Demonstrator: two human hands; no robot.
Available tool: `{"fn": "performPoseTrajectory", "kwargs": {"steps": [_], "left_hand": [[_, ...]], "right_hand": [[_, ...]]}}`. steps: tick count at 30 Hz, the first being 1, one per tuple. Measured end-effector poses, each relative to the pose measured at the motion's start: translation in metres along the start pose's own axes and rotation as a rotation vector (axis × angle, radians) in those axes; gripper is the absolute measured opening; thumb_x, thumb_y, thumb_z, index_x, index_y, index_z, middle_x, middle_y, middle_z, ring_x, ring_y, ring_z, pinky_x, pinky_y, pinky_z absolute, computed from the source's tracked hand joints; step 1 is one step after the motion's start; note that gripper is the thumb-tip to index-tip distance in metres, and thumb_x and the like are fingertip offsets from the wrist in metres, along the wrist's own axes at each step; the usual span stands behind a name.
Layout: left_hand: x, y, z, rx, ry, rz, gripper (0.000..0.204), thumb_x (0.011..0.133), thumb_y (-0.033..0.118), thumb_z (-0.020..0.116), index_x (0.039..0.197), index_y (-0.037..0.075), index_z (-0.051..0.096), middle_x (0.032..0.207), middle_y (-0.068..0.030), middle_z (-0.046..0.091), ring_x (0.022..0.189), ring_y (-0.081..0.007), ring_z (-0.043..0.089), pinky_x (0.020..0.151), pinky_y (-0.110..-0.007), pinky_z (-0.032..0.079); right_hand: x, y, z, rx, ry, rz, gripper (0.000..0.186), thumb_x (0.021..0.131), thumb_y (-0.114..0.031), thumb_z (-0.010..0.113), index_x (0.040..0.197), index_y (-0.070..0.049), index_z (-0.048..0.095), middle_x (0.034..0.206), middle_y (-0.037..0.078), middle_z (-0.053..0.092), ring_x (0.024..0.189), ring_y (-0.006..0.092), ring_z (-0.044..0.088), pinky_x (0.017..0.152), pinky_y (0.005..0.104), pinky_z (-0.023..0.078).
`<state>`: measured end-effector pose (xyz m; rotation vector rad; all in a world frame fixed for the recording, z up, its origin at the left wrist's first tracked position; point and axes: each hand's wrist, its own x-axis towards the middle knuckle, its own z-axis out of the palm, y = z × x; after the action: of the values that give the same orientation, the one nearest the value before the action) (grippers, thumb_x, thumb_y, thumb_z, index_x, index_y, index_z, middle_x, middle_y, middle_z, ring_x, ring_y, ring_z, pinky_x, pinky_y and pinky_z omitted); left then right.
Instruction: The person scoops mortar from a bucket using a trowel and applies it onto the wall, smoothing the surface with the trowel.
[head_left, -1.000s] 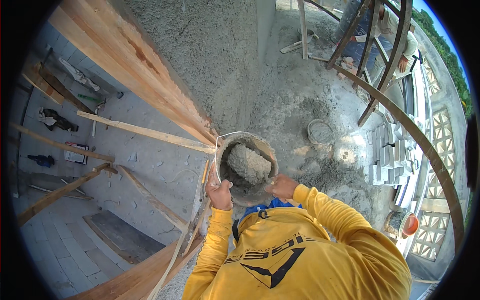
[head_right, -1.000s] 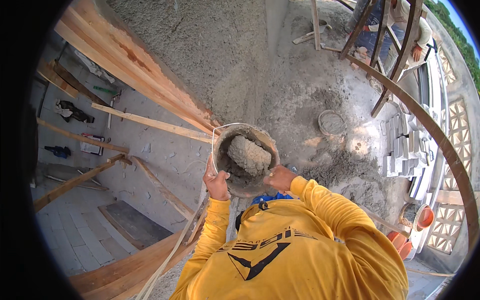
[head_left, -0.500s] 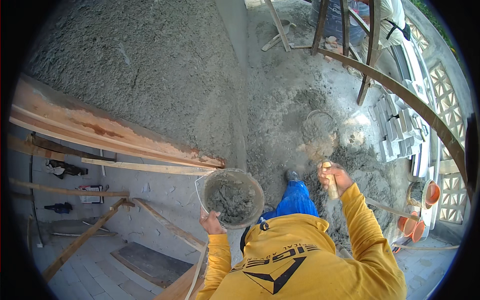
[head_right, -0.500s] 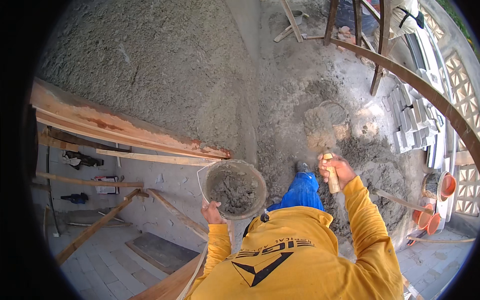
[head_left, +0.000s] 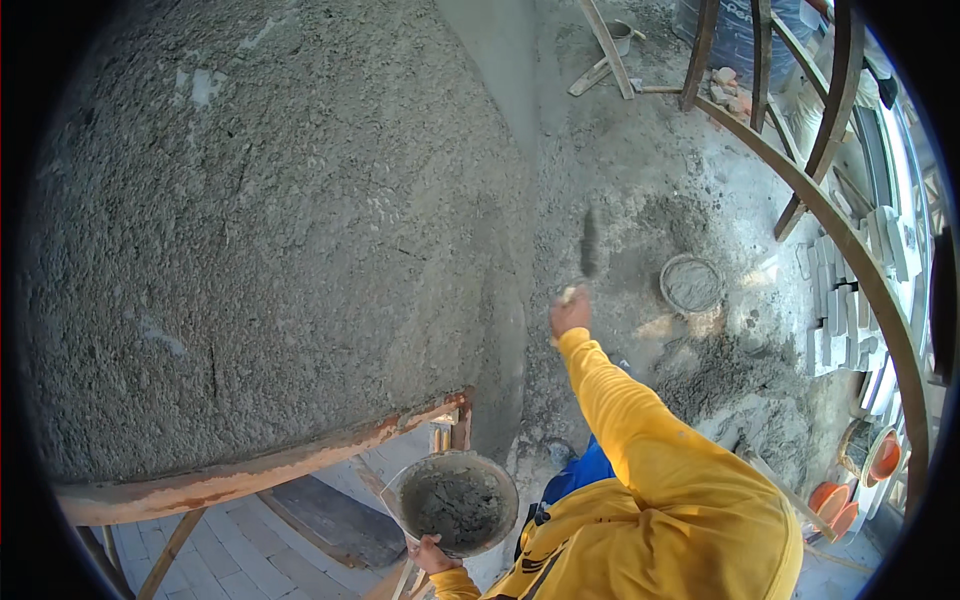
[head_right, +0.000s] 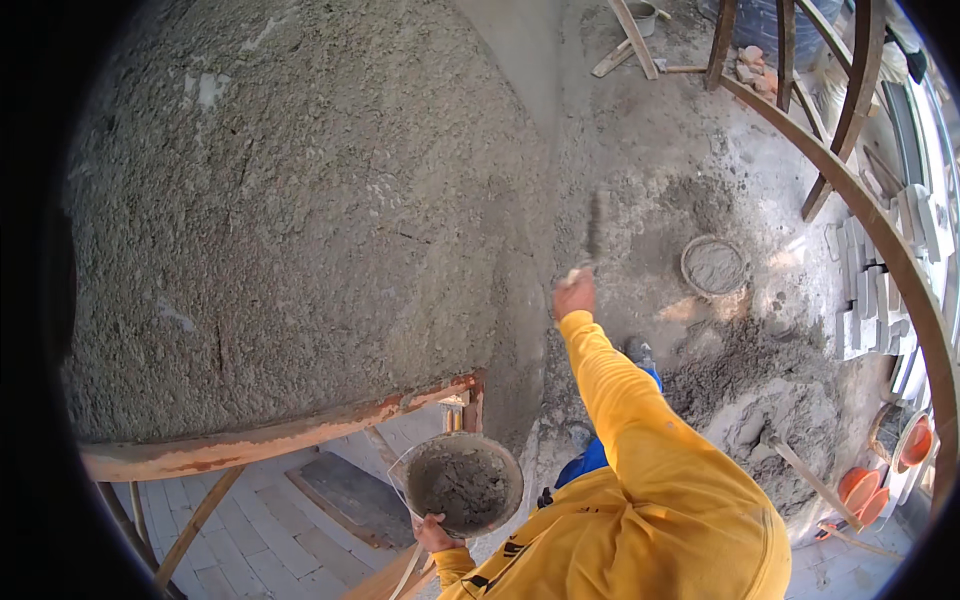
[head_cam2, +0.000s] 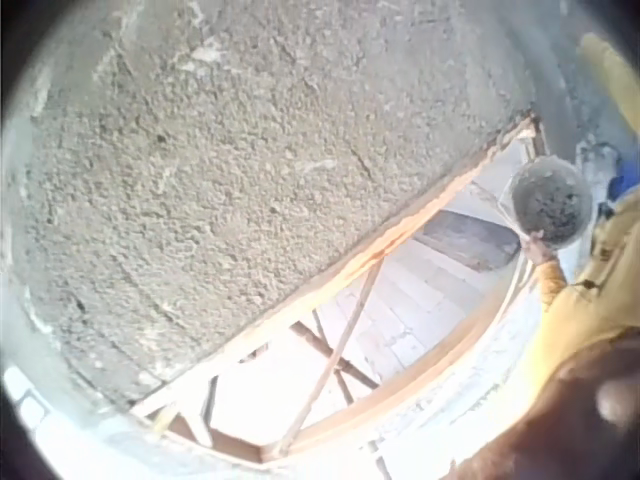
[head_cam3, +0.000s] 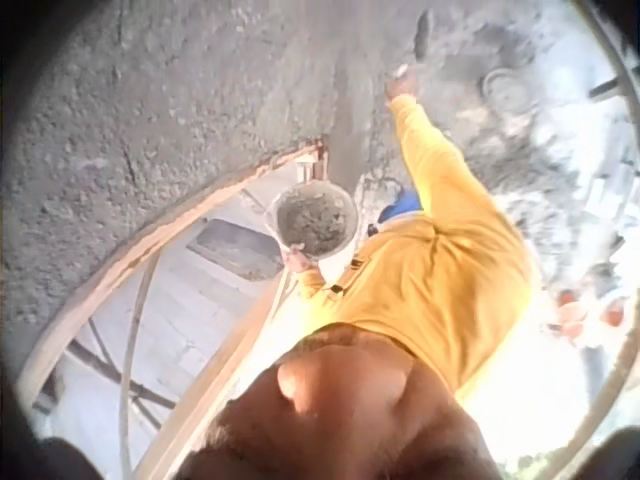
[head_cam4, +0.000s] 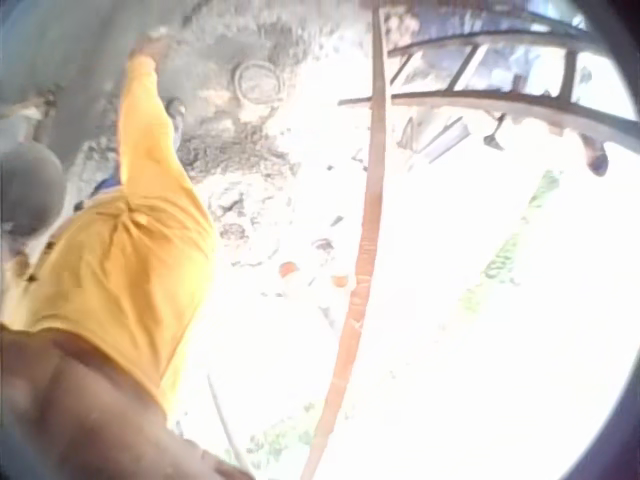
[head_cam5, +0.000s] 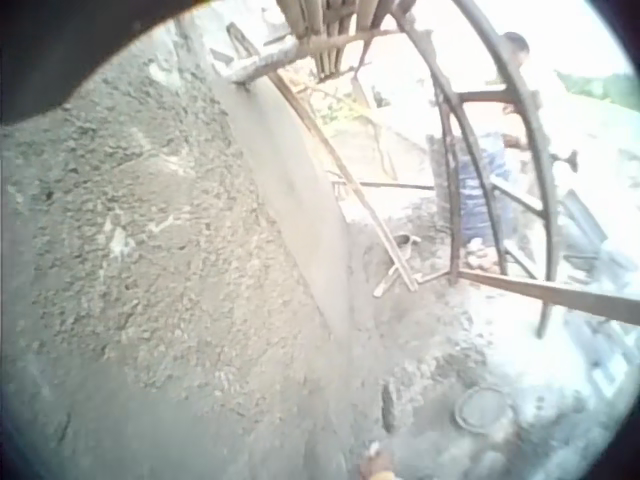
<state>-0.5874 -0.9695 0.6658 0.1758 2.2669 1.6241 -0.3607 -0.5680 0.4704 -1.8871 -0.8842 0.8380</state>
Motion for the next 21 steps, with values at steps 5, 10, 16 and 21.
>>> {"fn": "performPoseTrajectory", "kwargs": {"steps": [5, 10, 16, 21], "left_hand": [[0.002, -0.037, -0.036, 0.323, 0.100, -0.089, 0.024, 0.059, 0.007, 0.055, 0.082, 0.000, 0.058, 0.085, -0.0061, 0.062, 0.074, -0.0233, 0.056, 0.067, -0.033, 0.047], [-0.020, -0.010, 0.062, 0.138, 0.094, -0.193, 0.017, 0.060, 0.008, 0.057, 0.075, 0.002, 0.056, 0.082, -0.0085, 0.059, 0.073, -0.0234, 0.054, 0.068, -0.034, 0.046], [-0.035, 0.025, 0.154, -0.115, -0.252, -0.040, 0.031, 0.067, -0.002, 0.053, 0.096, 0.000, 0.063, 0.083, -0.0033, 0.062, 0.072, -0.0144, 0.057, 0.064, -0.026, 0.046], [-0.018, 0.012, 0.183, -0.008, -0.480, 0.016, 0.060, 0.069, -0.005, 0.050, 0.128, -0.005, 0.057, 0.092, -0.0014, 0.060, 0.073, -0.0112, 0.053, 0.063, -0.022, 0.044]], "right_hand": [[-0.169, -0.129, -0.063, 0.227, -0.990, -0.387, 0.033, 0.084, -0.023, 0.063, 0.103, 0.001, 0.049, 0.093, 0.029, 0.062, 0.089, 0.0493, 0.059, 0.077, 0.0504, 0.047], [-0.107, -0.100, -0.149, -0.287, -1.419, -0.522, 0.041, 0.088, -0.027, 0.056, 0.117, 0.002, 0.052, 0.099, 0.028, 0.064, 0.094, 0.0463, 0.061, 0.081, 0.0503, 0.049], [-0.063, -0.099, -0.203, -0.802, -1.441, -0.819, 0.041, 0.085, -0.020, 0.055, 0.117, 0.006, 0.054, 0.099, 0.025, 0.066, 0.090, 0.0413, 0.065, 0.077, 0.0490, 0.052], [-0.119, -0.101, -0.190, -0.886, -1.165, -0.747, 0.030, 0.084, -0.016, 0.057, 0.105, 0.004, 0.063, 0.098, 0.020, 0.069, 0.090, 0.0372, 0.068, 0.077, 0.0452, 0.055]]}}
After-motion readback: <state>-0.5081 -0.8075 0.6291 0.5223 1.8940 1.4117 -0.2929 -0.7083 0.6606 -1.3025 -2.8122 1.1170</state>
